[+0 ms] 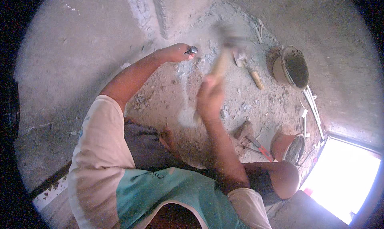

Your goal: The person uses a hammer and a chisel to carve a vertical groove into a concrete wall.

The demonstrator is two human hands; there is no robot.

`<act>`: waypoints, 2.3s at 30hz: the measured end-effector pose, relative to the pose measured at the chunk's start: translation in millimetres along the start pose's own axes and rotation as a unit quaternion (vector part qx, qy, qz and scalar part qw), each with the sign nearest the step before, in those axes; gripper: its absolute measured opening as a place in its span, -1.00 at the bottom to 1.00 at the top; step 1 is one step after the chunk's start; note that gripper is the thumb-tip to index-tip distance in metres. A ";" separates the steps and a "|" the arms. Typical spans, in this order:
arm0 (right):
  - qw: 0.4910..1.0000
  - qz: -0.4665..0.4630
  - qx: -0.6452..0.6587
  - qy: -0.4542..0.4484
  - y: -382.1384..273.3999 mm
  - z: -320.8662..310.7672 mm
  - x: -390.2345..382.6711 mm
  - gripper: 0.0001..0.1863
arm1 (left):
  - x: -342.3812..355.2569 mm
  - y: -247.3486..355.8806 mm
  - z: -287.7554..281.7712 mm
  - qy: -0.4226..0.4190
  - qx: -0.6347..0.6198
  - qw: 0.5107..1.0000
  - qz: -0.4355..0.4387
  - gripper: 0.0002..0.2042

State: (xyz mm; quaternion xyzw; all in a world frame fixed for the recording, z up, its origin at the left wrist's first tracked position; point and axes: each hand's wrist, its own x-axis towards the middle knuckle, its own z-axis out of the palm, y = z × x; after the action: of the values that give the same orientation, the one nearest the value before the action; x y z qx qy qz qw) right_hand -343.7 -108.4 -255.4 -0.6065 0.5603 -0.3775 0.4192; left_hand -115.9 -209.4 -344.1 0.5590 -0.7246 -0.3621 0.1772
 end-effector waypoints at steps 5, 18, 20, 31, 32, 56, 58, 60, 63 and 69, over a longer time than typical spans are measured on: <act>0.978 0.149 0.022 -0.144 -4.1 -8.1 -21.4 -0.53 | -3.4 -27.2 15.5 -0.008 -0.064 0.998 0.017 -0.67; 0.982 -0.181 0.032 0.049 2.7 -9.1 5.5 -0.57 | -3.9 2.6 1.8 -0.026 0.001 1.000 -0.006 -0.80; 0.998 0.012 -0.029 -0.057 45.7 10.7 -24.5 -0.55 | -6.5 -0.9 12.3 -0.011 -0.001 1.000 0.005 -0.79; 0.995 0.013 0.102 -0.007 -91.5 -60.5 2.3 -0.54 | -14.1 1.0 1.3 0.015 0.013 0.999 -0.029 -0.80; 0.992 -0.044 0.110 0.031 -109.7 -68.9 8.1 -0.55 | -13.2 0.8 2.4 0.017 0.014 1.000 -0.023 -0.80; 0.917 -0.296 0.225 0.144 -141.9 -83.0 55.4 -0.59 | 4.0 5.9 4.8 -0.056 0.072 0.995 -0.032 -0.74; 0.937 -0.299 0.043 0.175 -66.6 -55.5 42.6 -0.59 | 8.3 17.1 2.9 -0.052 0.070 0.996 -0.015 -0.73; 0.985 -0.119 -0.093 0.080 27.4 -1.2 3.7 -0.59 | 10.0 10.0 7.5 -0.029 0.089 0.996 0.008 -0.71; 0.973 0.181 0.040 -0.137 19.6 -4.2 -31.9 -0.54 | 9.8 -11.0 10.2 -0.013 0.058 0.998 0.006 -0.67; 0.997 -0.010 0.042 0.068 -87.5 -71.9 16.8 -0.48 | 10.8 9.9 5.3 -0.083 0.122 0.987 -0.066 -0.69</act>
State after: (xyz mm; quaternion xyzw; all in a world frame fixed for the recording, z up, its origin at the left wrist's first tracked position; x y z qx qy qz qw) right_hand -377.1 -129.5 -147.9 -0.5670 0.5648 -0.4456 0.4013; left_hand -129.5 -216.7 -342.1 0.5909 -0.7372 -0.3268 0.0226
